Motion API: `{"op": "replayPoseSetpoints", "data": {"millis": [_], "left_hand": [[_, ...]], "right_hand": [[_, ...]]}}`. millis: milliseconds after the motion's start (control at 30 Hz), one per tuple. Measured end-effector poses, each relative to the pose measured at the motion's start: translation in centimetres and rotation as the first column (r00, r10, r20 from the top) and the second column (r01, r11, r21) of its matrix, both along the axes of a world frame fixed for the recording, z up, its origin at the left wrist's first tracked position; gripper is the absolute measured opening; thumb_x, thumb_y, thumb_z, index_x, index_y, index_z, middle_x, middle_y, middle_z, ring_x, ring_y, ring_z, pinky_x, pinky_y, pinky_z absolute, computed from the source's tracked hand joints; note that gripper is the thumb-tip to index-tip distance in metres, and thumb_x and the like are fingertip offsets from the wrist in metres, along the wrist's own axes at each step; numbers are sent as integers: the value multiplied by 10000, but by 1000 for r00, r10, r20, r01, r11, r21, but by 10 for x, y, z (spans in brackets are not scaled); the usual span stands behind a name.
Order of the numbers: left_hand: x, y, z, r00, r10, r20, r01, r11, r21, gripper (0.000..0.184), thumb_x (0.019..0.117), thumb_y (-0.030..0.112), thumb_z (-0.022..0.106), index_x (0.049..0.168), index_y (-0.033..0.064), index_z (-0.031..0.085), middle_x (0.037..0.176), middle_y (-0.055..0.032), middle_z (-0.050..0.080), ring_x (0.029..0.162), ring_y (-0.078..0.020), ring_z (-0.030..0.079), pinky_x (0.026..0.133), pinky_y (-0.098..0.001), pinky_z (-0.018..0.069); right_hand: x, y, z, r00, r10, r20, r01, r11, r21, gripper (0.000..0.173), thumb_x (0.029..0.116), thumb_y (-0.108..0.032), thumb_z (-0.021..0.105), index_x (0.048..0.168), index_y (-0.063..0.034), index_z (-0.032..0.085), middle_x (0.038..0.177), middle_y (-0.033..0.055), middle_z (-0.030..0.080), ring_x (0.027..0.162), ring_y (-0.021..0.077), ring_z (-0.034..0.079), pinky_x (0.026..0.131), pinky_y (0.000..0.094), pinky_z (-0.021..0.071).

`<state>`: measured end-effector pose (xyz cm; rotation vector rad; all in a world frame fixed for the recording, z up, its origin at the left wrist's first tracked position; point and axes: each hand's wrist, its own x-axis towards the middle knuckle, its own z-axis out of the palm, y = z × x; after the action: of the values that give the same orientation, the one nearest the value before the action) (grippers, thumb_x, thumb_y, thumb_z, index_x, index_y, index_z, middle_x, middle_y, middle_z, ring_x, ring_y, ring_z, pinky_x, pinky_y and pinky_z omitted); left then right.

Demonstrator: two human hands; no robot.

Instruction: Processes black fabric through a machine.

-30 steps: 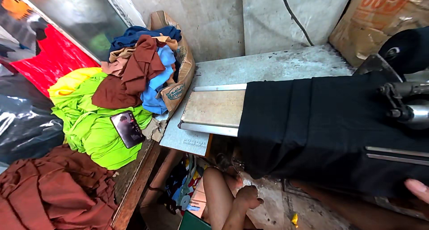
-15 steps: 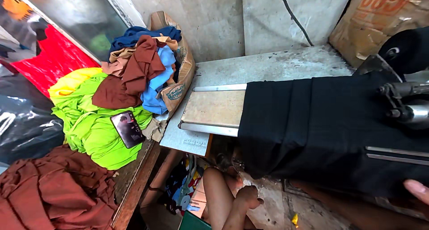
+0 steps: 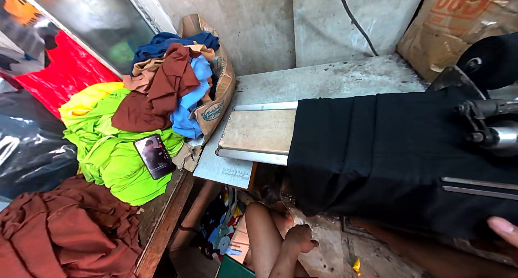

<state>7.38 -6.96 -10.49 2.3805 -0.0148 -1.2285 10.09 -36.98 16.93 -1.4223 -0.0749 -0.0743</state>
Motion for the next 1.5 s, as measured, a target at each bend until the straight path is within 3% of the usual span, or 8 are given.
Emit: {"op": "replayPoseSetpoints", "data": {"millis": [100, 200, 333, 467, 667, 900, 1067, 1500], "left_hand": [[-1, 0, -1, 1000, 2, 10, -2, 1000, 4, 580, 997, 429, 613, 1402, 20, 547, 1338, -231, 623, 1273, -374, 592, 1073, -579, 455], [-1, 0, 0, 1000, 0, 9, 0, 1000, 3, 573, 999, 422, 611, 1399, 16, 549, 1335, -233, 624, 1267, -376, 594, 1071, -578, 455], [0, 0, 0, 1000, -3, 0, 3, 1000, 0, 575, 1004, 423, 603, 1407, 18, 542, 1341, -231, 622, 1272, -374, 593, 1074, -578, 454], [-1, 0, 0, 1000, 9, 10, -9, 1000, -1, 568, 1002, 419, 612, 1398, 17, 549, 1344, -234, 617, 1279, -378, 584, 1073, -584, 451], [-1, 1, 0, 1000, 10, 8, -10, 1000, 3, 578, 1002, 428, 610, 1406, 20, 544, 1348, -232, 615, 1282, -378, 583, 1074, -585, 450], [-2, 1, 1, 1000, 10, 6, -10, 1000, -3, 574, 1003, 415, 611, 1403, 9, 543, 1338, -240, 618, 1274, -383, 585, 1074, -583, 448], [-1, 1, -1, 1000, 0, 13, 0, 1000, 4, 572, 1004, 428, 602, 1403, 21, 548, 1337, -232, 621, 1274, -374, 589, 1070, -579, 456], [0, 0, 0, 1000, 6, 3, -6, 1000, 5, 588, 1001, 423, 612, 1417, 15, 532, 1366, -235, 605, 1295, -373, 577, 1087, -577, 447]], "right_hand": [[15, -47, -39, 936, 333, 114, -328, 943, -59, 184, 1039, -171, 575, 1186, -228, 669, 1130, -173, 724, 1072, -52, 650, 1001, 186, 510], [3, -4, -3, 994, 85, 70, -85, 996, 6, 89, 918, 39, 543, 985, 29, 601, 888, -48, 722, 878, -55, 681, 892, 111, 521], [3, -1, 4, 994, 91, 54, -90, 996, -30, 81, 925, 50, 510, 976, 74, 569, 880, -40, 710, 884, -71, 669, 897, 93, 505], [17, -52, -47, 936, 333, 113, -329, 943, -48, 165, 1029, -228, 603, 1164, -283, 679, 1118, -194, 723, 1069, -44, 655, 999, 206, 521], [18, -56, -56, 936, 325, 132, -320, 945, -62, 177, 1033, -251, 600, 1174, -328, 672, 1136, -209, 716, 1076, -39, 655, 999, 227, 528], [-3, 10, 14, 999, -35, -21, 34, 999, -29, 69, 920, 56, 521, 949, 38, 581, 834, -56, 698, 840, -71, 670, 882, 91, 508], [17, -55, -59, 941, 299, 156, -291, 954, -73, 198, 1034, -249, 596, 1195, -340, 669, 1158, -213, 713, 1090, -40, 651, 1002, 234, 528], [16, -53, -51, 943, 311, 116, -308, 950, -45, 174, 1028, -235, 606, 1175, -301, 672, 1128, -199, 720, 1079, -41, 652, 1012, 216, 517]]}}
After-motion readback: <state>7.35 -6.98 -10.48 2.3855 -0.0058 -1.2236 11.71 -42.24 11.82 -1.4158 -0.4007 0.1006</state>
